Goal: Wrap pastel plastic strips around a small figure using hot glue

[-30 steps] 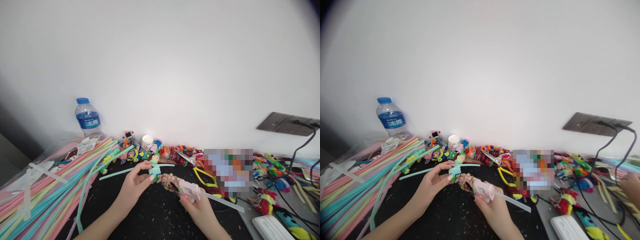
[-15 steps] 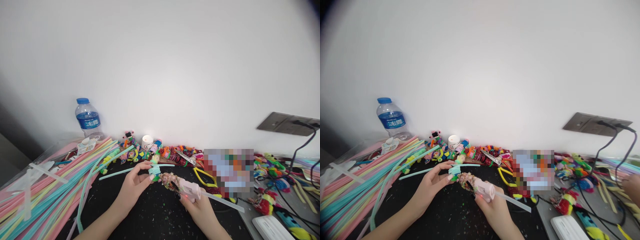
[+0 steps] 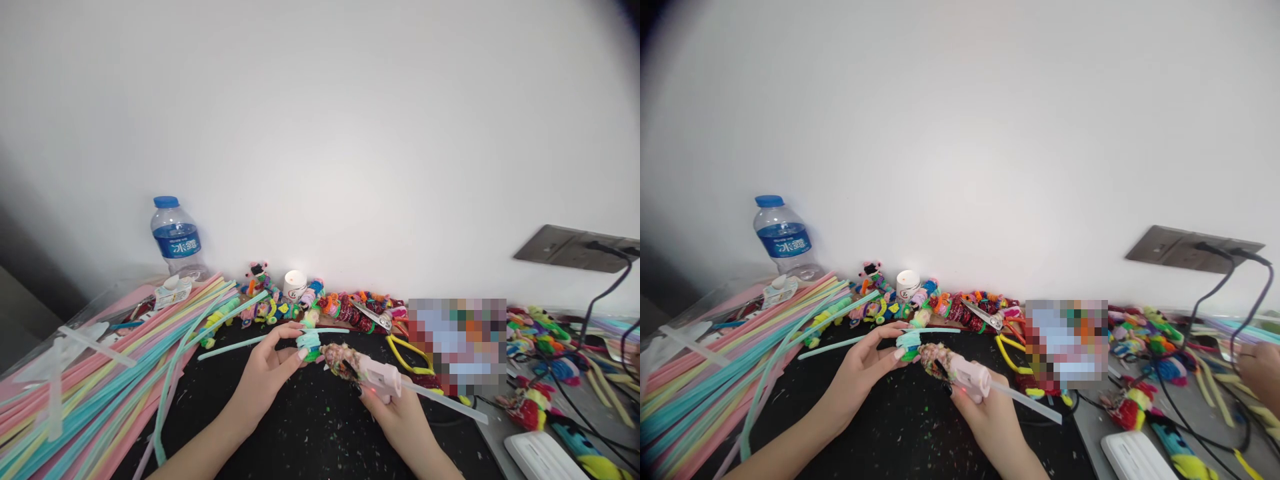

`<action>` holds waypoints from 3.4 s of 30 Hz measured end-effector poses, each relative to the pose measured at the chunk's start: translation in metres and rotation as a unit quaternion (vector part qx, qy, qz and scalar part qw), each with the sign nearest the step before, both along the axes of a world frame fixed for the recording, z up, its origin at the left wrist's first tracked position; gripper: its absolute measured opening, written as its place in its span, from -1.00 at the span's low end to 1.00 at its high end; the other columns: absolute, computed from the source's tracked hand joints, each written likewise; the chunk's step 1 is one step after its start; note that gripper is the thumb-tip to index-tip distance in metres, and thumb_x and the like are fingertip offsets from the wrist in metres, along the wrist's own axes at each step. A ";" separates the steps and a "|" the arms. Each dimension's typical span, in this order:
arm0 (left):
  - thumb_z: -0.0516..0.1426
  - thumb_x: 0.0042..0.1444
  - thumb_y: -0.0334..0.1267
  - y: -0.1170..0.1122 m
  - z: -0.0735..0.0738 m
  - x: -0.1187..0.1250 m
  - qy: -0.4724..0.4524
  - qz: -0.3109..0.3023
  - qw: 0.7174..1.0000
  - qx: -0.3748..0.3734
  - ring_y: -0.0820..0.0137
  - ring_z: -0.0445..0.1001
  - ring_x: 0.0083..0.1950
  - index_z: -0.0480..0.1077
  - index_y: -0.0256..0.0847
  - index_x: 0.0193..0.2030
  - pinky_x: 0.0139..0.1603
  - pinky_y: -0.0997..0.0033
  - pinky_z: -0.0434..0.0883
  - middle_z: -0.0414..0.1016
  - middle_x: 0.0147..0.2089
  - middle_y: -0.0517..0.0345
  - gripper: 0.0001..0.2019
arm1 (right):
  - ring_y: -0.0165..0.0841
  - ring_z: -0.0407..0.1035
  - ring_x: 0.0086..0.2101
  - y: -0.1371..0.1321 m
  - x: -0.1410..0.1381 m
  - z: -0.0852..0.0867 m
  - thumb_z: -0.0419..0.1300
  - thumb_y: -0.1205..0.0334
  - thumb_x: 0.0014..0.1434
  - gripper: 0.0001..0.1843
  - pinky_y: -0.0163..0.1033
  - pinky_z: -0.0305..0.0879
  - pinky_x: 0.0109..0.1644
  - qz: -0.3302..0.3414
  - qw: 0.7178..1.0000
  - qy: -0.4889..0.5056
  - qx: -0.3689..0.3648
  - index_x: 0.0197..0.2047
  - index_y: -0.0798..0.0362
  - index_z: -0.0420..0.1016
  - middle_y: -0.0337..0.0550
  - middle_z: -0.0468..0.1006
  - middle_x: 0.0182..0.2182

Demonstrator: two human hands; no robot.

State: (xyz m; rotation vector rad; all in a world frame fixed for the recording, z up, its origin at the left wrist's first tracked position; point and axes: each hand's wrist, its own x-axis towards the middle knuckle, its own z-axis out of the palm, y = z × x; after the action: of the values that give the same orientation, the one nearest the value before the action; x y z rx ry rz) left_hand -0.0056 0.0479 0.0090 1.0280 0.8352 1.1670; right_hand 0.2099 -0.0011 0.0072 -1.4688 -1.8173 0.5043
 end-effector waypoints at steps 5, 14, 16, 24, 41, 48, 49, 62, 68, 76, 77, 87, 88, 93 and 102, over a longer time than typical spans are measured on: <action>0.24 -0.08 -0.25 0.001 -0.001 0.000 0.003 0.009 1.000 0.001 0.29 0.49 -0.17 0.39 -0.18 -0.28 -0.16 0.27 0.46 0.27 0.09 0.04 -0.81 | -0.22 0.45 -0.42 0.000 0.000 0.000 0.07 0.22 0.08 -0.77 -0.24 0.38 -0.36 -0.008 1.000 -0.004 0.002 -0.36 0.14 0.51 -0.07 0.55 -0.46; 0.25 -0.08 -0.26 0.000 0.001 0.001 0.002 0.000 1.000 0.006 0.31 0.49 -0.19 0.37 -0.19 -0.29 -0.18 0.29 0.45 0.23 0.10 0.04 -0.80 | -0.22 0.46 -0.44 -0.002 0.001 -0.003 0.11 0.17 0.03 -0.78 -0.23 0.40 -0.37 -0.020 1.000 -0.001 0.020 -0.42 0.12 0.52 -0.04 0.57 -0.45; 0.24 -0.08 -0.26 -0.001 0.001 0.001 0.003 0.000 1.000 0.007 0.31 0.48 -0.19 0.36 -0.19 -0.28 -0.18 0.29 0.45 0.23 0.11 0.04 -0.79 | -0.19 0.47 -0.42 -0.003 0.001 -0.004 0.14 0.16 -0.01 -0.77 -0.20 0.41 -0.36 -0.040 0.999 -0.006 0.012 -0.41 0.12 0.54 -0.02 0.58 -0.44; 0.24 -0.08 -0.25 -0.002 0.005 0.002 0.004 0.004 1.000 0.001 0.29 0.48 -0.17 0.36 -0.21 -0.29 -0.17 0.27 0.44 0.24 0.11 0.02 -0.79 | -0.16 0.49 -0.39 -0.001 0.000 -0.004 0.15 0.16 0.00 -0.78 -0.18 0.42 -0.33 -0.036 0.999 0.000 0.011 -0.39 0.11 0.53 0.00 0.59 -0.41; 0.24 -0.07 -0.24 0.000 0.003 0.001 0.005 0.009 1.000 -0.006 0.26 0.47 -0.14 0.38 -0.20 -0.28 -0.16 0.27 0.46 0.27 0.08 0.02 -0.80 | -0.20 0.49 -0.39 0.000 -0.001 0.001 0.15 0.22 0.03 -0.80 -0.21 0.43 -0.31 -0.009 1.000 0.030 0.004 -0.33 0.12 0.54 -0.04 0.61 -0.38; 0.24 -0.06 -0.24 0.000 0.003 0.000 -0.005 0.030 1.000 -0.002 0.25 0.48 -0.13 0.40 -0.19 -0.26 -0.13 0.26 0.46 0.33 0.07 0.04 -0.80 | -0.29 0.41 -0.47 0.002 0.001 0.006 0.12 0.24 0.06 -0.86 -0.29 0.32 -0.41 -0.006 0.999 -0.040 0.001 -0.42 0.09 0.46 -0.14 0.52 -0.49; 0.24 -0.05 -0.24 0.000 0.003 0.000 -0.010 0.040 0.999 -0.005 0.27 0.49 -0.13 0.40 -0.20 -0.25 -0.12 0.27 0.46 0.34 0.07 0.04 -0.79 | -0.32 0.40 -0.48 0.002 0.002 0.006 0.14 0.25 0.06 -0.89 -0.31 0.30 -0.41 -0.006 0.998 -0.055 -0.009 -0.42 0.08 0.45 -0.18 0.51 -0.49; 0.23 -0.02 -0.29 0.010 0.002 -0.008 -0.168 0.062 0.980 -0.084 0.40 0.53 -0.25 0.37 -0.19 -0.19 -0.10 0.36 0.45 0.54 -0.27 0.16 -0.77 | -0.02 0.23 -0.05 0.005 0.010 0.008 0.50 0.04 -0.48 -0.04 0.02 0.17 0.01 0.091 0.975 -0.202 -0.013 0.07 -0.04 0.36 -0.04 0.39 -0.04; 0.20 0.01 -0.37 0.010 0.004 -0.011 -0.244 0.014 0.962 -0.123 0.40 0.54 -0.26 0.39 -0.18 -0.20 -0.14 0.40 0.48 0.54 -0.28 0.17 -0.81 | -0.09 0.18 0.05 0.000 0.015 0.012 0.19 0.07 0.08 -0.47 0.00 0.12 0.12 0.106 0.989 -0.097 0.045 0.13 -0.05 0.29 -0.03 0.33 0.04; 0.16 0.07 -0.37 0.003 0.003 -0.013 -0.270 -0.120 0.942 -0.158 0.40 0.54 -0.30 0.42 -0.17 -0.12 -0.23 0.43 0.50 0.54 -0.29 0.12 -0.79 | -0.20 0.32 -0.15 0.002 0.008 0.011 0.12 0.31 0.17 -0.69 -0.11 0.29 -0.07 0.047 0.989 -0.104 0.088 0.01 -0.02 0.39 -0.08 0.48 -0.21; 0.15 0.08 -0.36 0.002 0.003 -0.013 -0.268 -0.138 0.941 -0.156 0.41 0.54 -0.30 0.42 -0.17 -0.09 -0.22 0.42 0.50 0.54 -0.28 0.11 -0.77 | -0.22 0.33 -0.22 0.002 0.006 0.012 0.13 0.31 0.17 -0.74 -0.14 0.29 -0.13 0.057 0.989 -0.108 0.080 -0.05 -0.01 0.42 -0.11 0.49 -0.29; 0.18 0.05 -0.36 0.003 0.004 -0.012 -0.256 -0.120 0.946 -0.156 0.40 0.54 -0.30 0.43 -0.18 -0.13 -0.23 0.43 0.50 0.55 -0.29 0.11 -0.79 | -0.31 0.30 -0.43 0.000 0.009 0.013 -0.02 0.32 0.24 -0.74 -0.23 0.24 -0.33 0.025 0.991 -0.069 0.111 -0.42 0.06 0.41 -0.15 0.44 -0.50; 0.17 0.05 -0.38 0.005 0.003 -0.012 -0.258 -0.098 0.948 -0.157 0.40 0.54 -0.29 0.43 -0.18 -0.15 -0.22 0.43 0.50 0.55 -0.29 0.12 -0.80 | -0.32 0.31 -0.45 -0.001 0.011 0.012 -0.01 0.29 0.23 -0.75 -0.24 0.24 -0.36 0.006 0.993 -0.048 0.106 -0.42 0.06 0.42 -0.16 0.44 -0.52; 0.17 0.06 -0.38 0.008 0.003 -0.011 -0.249 -0.061 0.957 -0.139 0.39 0.53 -0.27 0.41 -0.21 -0.17 -0.20 0.43 0.49 0.54 -0.30 0.12 -0.83 | -0.43 0.27 -0.65 -0.001 0.008 0.009 0.16 0.16 0.14 -0.78 -0.35 0.22 -0.56 -0.055 0.979 0.196 -0.023 -0.46 0.07 0.48 -0.24 0.42 -0.67; 0.17 0.06 -0.39 -0.001 0.005 -0.006 -0.167 -0.158 0.967 -0.107 0.39 0.49 -0.21 0.37 -0.24 -0.05 -0.14 0.35 0.47 0.41 -0.01 0.02 -0.72 | -0.49 0.45 -0.46 0.002 0.014 0.014 0.43 0.19 -0.17 -0.60 -0.51 0.37 -0.49 0.038 0.720 0.672 -0.169 -0.19 -0.02 0.54 -0.16 0.60 -0.33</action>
State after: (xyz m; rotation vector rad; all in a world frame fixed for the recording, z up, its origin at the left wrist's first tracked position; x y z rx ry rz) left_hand -0.0120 0.0469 0.0142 0.7282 0.4945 0.9203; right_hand 0.2240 0.0014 0.0212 -0.7195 -0.5745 1.5050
